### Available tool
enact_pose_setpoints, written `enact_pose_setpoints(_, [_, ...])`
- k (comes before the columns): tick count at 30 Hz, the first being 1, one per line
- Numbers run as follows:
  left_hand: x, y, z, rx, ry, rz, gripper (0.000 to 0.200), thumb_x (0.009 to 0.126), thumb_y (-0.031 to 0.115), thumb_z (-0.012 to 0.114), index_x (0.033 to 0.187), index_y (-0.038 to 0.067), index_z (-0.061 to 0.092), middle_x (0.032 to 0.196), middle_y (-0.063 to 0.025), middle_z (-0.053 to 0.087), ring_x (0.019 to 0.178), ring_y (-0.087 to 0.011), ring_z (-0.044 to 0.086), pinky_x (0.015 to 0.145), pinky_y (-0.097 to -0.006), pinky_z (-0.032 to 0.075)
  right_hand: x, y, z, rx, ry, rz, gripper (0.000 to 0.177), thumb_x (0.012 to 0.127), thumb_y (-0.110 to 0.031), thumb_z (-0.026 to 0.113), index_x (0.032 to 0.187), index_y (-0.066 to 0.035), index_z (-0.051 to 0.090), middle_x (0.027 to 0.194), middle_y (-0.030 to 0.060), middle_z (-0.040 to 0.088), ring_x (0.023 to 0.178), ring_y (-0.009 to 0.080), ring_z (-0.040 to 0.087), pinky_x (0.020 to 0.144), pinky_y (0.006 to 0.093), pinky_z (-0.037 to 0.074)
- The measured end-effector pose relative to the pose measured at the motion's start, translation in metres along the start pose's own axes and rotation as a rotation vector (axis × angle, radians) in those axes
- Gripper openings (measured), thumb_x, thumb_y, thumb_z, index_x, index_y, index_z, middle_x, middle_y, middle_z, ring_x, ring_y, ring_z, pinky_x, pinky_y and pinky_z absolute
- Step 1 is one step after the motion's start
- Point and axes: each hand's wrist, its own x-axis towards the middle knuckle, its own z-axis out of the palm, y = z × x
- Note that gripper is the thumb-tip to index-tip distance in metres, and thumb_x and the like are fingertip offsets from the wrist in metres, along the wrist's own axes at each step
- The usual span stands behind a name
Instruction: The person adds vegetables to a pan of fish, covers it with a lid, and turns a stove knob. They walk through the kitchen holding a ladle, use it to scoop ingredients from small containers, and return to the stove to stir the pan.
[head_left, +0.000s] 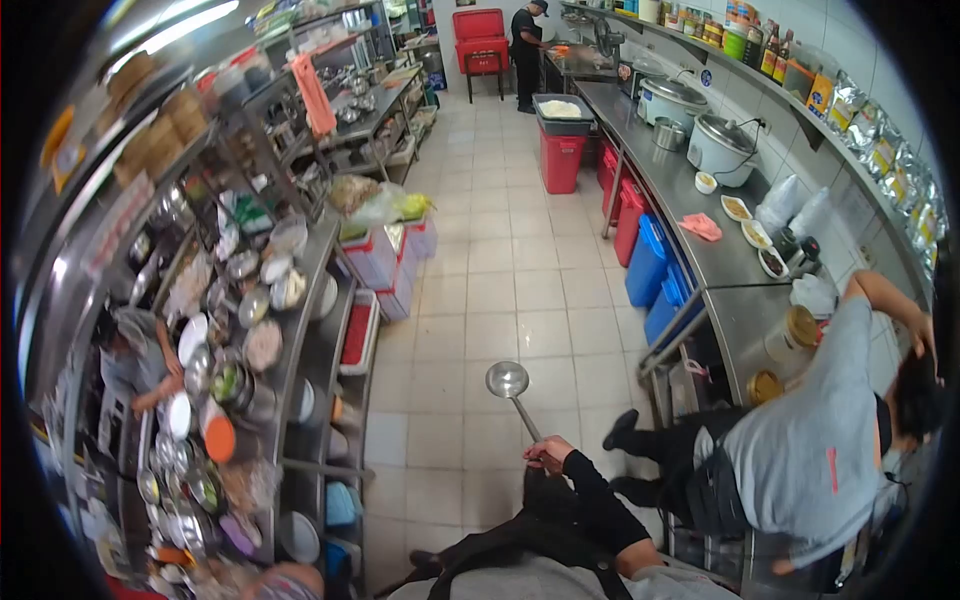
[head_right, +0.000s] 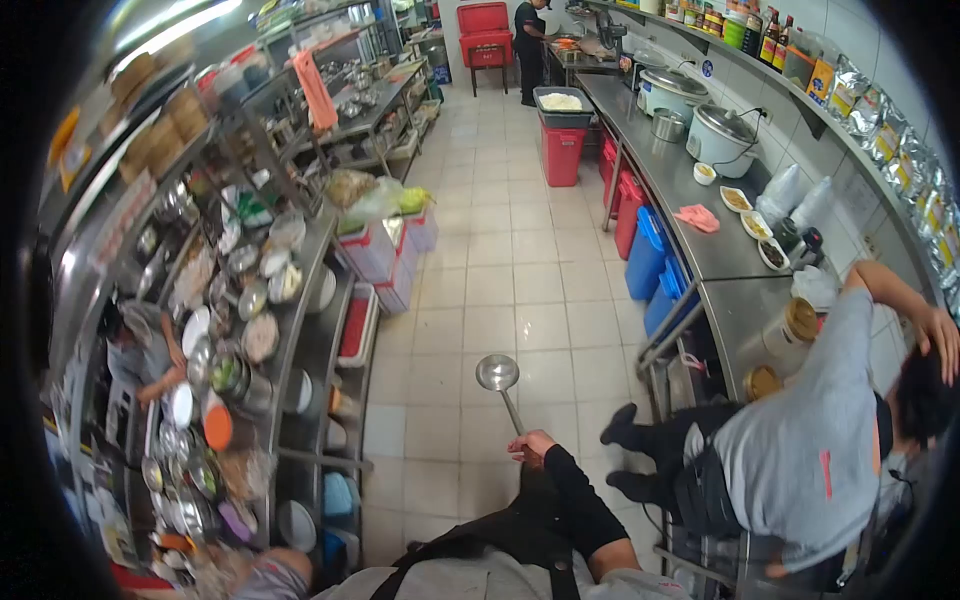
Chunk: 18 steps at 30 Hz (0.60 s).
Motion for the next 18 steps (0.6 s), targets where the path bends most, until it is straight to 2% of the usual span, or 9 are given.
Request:
enact_pose_setpoints(3, [0.057, 0.109, -0.051, 0.399, 0.055, 0.175, 0.04, 0.083, 0.028, 0.061, 0.115, 0.004, 0.067, 0.105, -0.0118, 0.071, 0.092, -0.0281, 0.069, 0.086, -0.0381, 0.053, 0.065, -0.106, -0.01, -0.109, -0.008, 0.051, 0.006, 0.08, 0.0, 0.059, 0.082, 0.004, 0.063, 0.093, 0.0125, 0.067, 0.093, 0.0235, 0.065, 0.087, 0.0416, 0.055])
enact_pose_setpoints(5, [0.101, 0.19, -0.093, 0.126, 0.123, 0.198, 0.042, 0.083, 0.029, 0.061, 0.116, 0.004, 0.068, 0.107, -0.0119, 0.072, 0.093, -0.0284, 0.069, 0.088, -0.0382, 0.053, 0.109, -0.178, -0.006, -0.157, -0.053, 0.031, 0.008, 0.082, -0.002, 0.059, 0.085, 0.005, 0.063, 0.092, 0.0131, 0.067, 0.092, 0.0231, 0.066, 0.087, 0.0419, 0.055])
enact_pose_setpoints(7, [0.152, 0.256, -0.13, -0.591, 0.142, 0.242, 0.032, 0.086, 0.007, 0.055, 0.116, -0.001, 0.064, 0.096, -0.0111, 0.072, 0.079, -0.0201, 0.069, 0.066, -0.0296, 0.055, 0.136, -0.252, 0.0, -0.16, -0.065, 0.024, 0.009, 0.082, -0.002, 0.059, 0.086, 0.005, 0.063, 0.093, 0.0138, 0.066, 0.094, 0.0245, 0.066, 0.088, 0.0419, 0.054])
enact_pose_setpoints(8, [0.171, 0.289, -0.143, -0.724, 0.138, 0.192, 0.031, 0.086, -0.001, 0.048, 0.112, 0.001, 0.065, 0.091, -0.0096, 0.071, 0.069, -0.0146, 0.066, 0.056, -0.0248, 0.05, 0.155, -0.286, 0.0, -0.136, -0.073, 0.013, 0.009, 0.081, -0.001, 0.06, 0.086, 0.006, 0.063, 0.093, 0.0143, 0.066, 0.093, 0.0251, 0.066, 0.087, 0.0414, 0.055])
enact_pose_setpoints(12, [0.271, 0.347, -0.154, -0.583, -0.055, 0.093, 0.031, 0.087, 0.003, 0.055, 0.116, 0.003, 0.064, 0.097, -0.0086, 0.07, 0.074, -0.015, 0.066, 0.06, -0.0277, 0.052, 0.237, -0.409, 0.006, -0.054, -0.096, -0.035, 0.009, 0.078, 0.002, 0.061, 0.085, 0.008, 0.062, 0.096, 0.0156, 0.065, 0.092, 0.0271, 0.066, 0.085, 0.0405, 0.056])
enact_pose_setpoints(13, [0.306, 0.336, -0.147, 0.049, -0.009, 0.464, 0.026, 0.088, 0.025, 0.057, 0.102, 0.01, 0.072, 0.082, -0.0061, 0.072, 0.072, -0.0146, 0.068, 0.067, -0.0299, 0.054, 0.254, -0.439, 0.009, -0.041, -0.099, -0.047, 0.009, 0.078, 0.003, 0.061, 0.085, 0.008, 0.062, 0.098, 0.0158, 0.065, 0.094, 0.0275, 0.066, 0.085, 0.0407, 0.056])
enact_pose_setpoints(14, [0.326, 0.347, -0.147, -0.12, -0.22, 0.294, 0.026, 0.088, 0.031, 0.058, 0.102, 0.014, 0.071, 0.084, -0.006, 0.071, 0.067, -0.0147, 0.065, 0.068, -0.03, 0.054, 0.269, -0.469, 0.011, -0.029, -0.105, -0.068, 0.009, 0.078, 0.004, 0.061, 0.086, 0.008, 0.062, 0.099, 0.016, 0.065, 0.096, 0.0272, 0.065, 0.087, 0.0404, 0.055])
enact_pose_setpoints(16, [0.346, 0.386, -0.175, 0.812, -0.307, 0.6, 0.038, 0.083, 0.037, 0.059, 0.11, 0.011, 0.066, 0.1, -0.0132, 0.07, 0.086, -0.0285, 0.069, 0.078, -0.0409, 0.054, 0.295, -0.533, 0.02, -0.037, -0.063, -0.088, 0.013, 0.078, 0.004, 0.061, 0.09, 0.007, 0.061, 0.1, 0.0165, 0.064, 0.1, 0.0283, 0.064, 0.09, 0.0416, 0.053])
enact_pose_setpoints(18, [0.398, 0.432, -0.206, 0.894, -0.477, 0.587, 0.035, 0.079, 0.033, 0.057, 0.103, 0.01, 0.071, 0.105, -0.0171, 0.07, 0.099, -0.0295, 0.067, 0.084, -0.0411, 0.054, 0.331, -0.586, 0.022, -0.026, -0.02, -0.107, 0.015, 0.078, 0.005, 0.061, 0.093, 0.006, 0.061, 0.101, 0.0165, 0.063, 0.101, 0.0293, 0.063, 0.091, 0.0419, 0.052])
